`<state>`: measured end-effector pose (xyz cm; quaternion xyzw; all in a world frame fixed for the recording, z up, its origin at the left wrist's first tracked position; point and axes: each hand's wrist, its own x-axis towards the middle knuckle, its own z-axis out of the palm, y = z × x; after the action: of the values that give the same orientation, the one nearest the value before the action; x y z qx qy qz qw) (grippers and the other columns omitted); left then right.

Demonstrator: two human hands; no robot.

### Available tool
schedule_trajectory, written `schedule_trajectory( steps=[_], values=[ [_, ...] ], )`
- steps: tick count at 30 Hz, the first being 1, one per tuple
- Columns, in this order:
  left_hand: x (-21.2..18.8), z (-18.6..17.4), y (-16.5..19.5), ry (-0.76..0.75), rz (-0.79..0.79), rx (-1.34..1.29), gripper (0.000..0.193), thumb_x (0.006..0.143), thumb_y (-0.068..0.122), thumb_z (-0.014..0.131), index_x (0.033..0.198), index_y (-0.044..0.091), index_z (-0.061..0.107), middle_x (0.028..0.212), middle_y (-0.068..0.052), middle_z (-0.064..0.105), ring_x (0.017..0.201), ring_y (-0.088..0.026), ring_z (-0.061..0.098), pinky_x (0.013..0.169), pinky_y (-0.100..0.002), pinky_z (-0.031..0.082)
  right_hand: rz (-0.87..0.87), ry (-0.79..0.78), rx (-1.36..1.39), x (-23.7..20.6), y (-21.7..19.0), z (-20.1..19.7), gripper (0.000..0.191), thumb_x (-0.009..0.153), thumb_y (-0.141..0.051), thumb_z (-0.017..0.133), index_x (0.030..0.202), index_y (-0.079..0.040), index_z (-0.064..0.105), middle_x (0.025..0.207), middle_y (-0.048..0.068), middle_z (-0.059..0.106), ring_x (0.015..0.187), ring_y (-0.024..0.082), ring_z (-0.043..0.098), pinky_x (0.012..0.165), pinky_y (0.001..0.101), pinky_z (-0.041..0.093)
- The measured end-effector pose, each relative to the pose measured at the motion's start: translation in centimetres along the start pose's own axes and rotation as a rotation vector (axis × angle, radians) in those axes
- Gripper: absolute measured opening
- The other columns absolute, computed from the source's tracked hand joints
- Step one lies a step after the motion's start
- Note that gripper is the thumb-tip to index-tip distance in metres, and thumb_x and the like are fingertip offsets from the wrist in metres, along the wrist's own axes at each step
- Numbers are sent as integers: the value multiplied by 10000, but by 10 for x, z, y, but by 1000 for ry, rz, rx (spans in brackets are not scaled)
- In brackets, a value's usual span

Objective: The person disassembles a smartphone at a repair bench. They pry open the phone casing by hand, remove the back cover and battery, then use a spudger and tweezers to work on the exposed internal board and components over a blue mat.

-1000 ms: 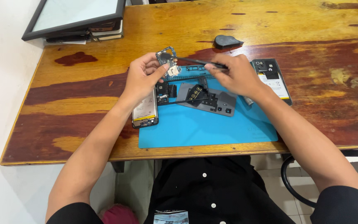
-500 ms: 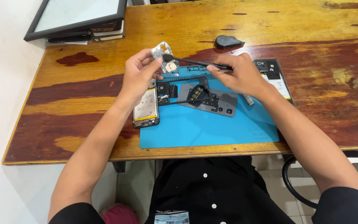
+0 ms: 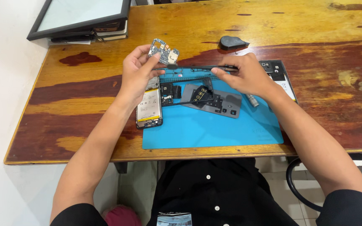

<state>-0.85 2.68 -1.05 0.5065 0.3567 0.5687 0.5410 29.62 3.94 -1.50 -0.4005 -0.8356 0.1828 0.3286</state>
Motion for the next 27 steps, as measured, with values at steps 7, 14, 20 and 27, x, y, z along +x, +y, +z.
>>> schedule_trajectory(
  steps=[7,14,20,27],
  values=[
    [-1,1,0,0,4,10,245,979,93,697,1185,17,588,1154,-110,696,976,-171,728,792,-282,630,-54,29,8,0,2,2,269,970,-279,747,964,-10,745,674,89,654,557,138,578,523,303,435],
    [-1,1,-1,18,-9,27,217,980,113,696,1150,27,591,1141,-97,701,968,-159,737,777,-280,621,-32,28,27,1,2,3,236,988,-255,730,964,-20,733,649,71,620,559,125,541,521,312,409],
    [0,1,2,25,-26,0,229,979,111,695,1170,31,597,1105,-91,727,949,-148,732,791,-287,617,42,-59,37,2,1,0,223,985,-248,716,948,-29,698,605,44,582,539,112,503,502,312,386],
    [0,1,0,26,-26,31,220,988,119,700,1165,28,606,1088,-93,737,940,-141,730,791,-288,623,92,-11,57,5,2,-1,201,1016,-232,712,977,-36,720,613,64,549,558,114,450,509,319,361]
  ],
)
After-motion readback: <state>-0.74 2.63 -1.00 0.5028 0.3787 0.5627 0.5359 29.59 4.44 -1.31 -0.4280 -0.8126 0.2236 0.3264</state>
